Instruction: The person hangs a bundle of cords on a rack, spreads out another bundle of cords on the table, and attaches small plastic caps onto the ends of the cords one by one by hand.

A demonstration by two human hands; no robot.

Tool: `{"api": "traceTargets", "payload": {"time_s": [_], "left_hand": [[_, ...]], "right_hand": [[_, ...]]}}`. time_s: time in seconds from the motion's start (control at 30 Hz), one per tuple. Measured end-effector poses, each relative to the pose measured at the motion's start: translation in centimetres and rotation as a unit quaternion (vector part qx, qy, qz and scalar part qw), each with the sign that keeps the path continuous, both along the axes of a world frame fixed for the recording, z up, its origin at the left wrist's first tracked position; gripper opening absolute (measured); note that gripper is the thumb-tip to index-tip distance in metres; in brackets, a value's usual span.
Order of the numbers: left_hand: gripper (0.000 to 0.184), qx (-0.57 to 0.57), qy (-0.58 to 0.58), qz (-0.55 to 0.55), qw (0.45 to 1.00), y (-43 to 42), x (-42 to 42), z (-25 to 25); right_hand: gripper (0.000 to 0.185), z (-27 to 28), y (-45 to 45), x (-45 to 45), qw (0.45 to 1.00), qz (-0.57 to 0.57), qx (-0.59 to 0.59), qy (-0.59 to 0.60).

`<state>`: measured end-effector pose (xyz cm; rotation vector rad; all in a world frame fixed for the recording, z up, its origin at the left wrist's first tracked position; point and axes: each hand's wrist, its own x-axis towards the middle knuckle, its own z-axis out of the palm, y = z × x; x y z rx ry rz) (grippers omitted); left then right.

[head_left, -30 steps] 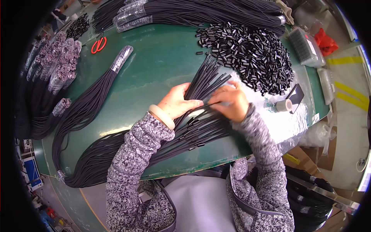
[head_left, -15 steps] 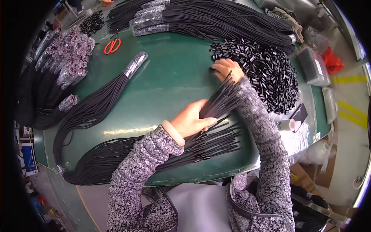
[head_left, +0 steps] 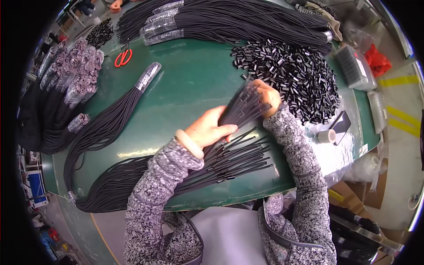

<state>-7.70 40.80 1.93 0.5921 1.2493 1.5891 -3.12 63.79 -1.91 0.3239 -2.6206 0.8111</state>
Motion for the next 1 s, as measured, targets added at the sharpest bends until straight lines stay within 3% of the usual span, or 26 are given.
{"api": "traceTargets", "payload": {"time_s": [0.07, 0.23, 0.37, 0.53, 0.6, 0.63, 0.67, 0.7, 0.87, 1.0], "left_hand": [[0.027, 0.028, -0.014, 0.023, 0.999, -0.7, -0.2, 1.5], [0.026, 0.087, -0.036, 0.077, 0.993, -2.3, -1.7, 3.2], [0.026, 0.045, -0.016, 0.087, 0.995, -1.2, -1.3, 1.9], [0.028, -0.007, -0.019, 0.092, 0.996, -0.1, -1.2, 1.0], [0.028, -0.019, -0.008, 0.09, 0.996, -0.1, -1.4, 0.1], [0.028, -0.031, 0.001, 0.085, 0.996, 0.0, -1.4, -0.6], [0.029, -0.044, 0.009, 0.076, 0.996, 0.3, -1.2, -1.1], [0.029, -0.054, 0.019, 0.067, 0.996, 0.7, -1.0, -1.4], [0.033, -0.072, 0.034, 0.087, 0.993, 0.9, -0.3, -0.8], [0.036, -0.086, 0.05, 0.093, 0.991, 0.8, -0.2, -0.9]], "right_hand": [[0.013, -0.3, -0.4, 0.4, 0.999, 0.012, -0.046, 0.02], [0.014, 0.7, -1.3, -0.1, 0.999, -0.002, 0.033, 0.01], [0.021, -0.7, -3.1, -0.9, 0.975, 0.035, 0.217, 0.031], [0.027, -0.4, -2.6, 0.2, 0.986, -0.059, 0.153, -0.045], [0.027, -0.3, -0.8, 1.9, 0.989, -0.045, -0.101, -0.095], [0.027, -0.5, -0.4, 2.8, 0.989, -0.047, -0.102, -0.099], [0.025, -0.1, -0.2, 3.9, 0.946, -0.039, -0.291, -0.139], [0.023, 0.1, -0.1, 4.7, 0.866, -0.032, -0.468, -0.17], [0.019, -0.4, 0.1, 6.0, 0.831, -0.043, -0.534, -0.147], [0.02, -0.4, 0.5, 6.2, 0.852, -0.048, -0.498, -0.155]]}}
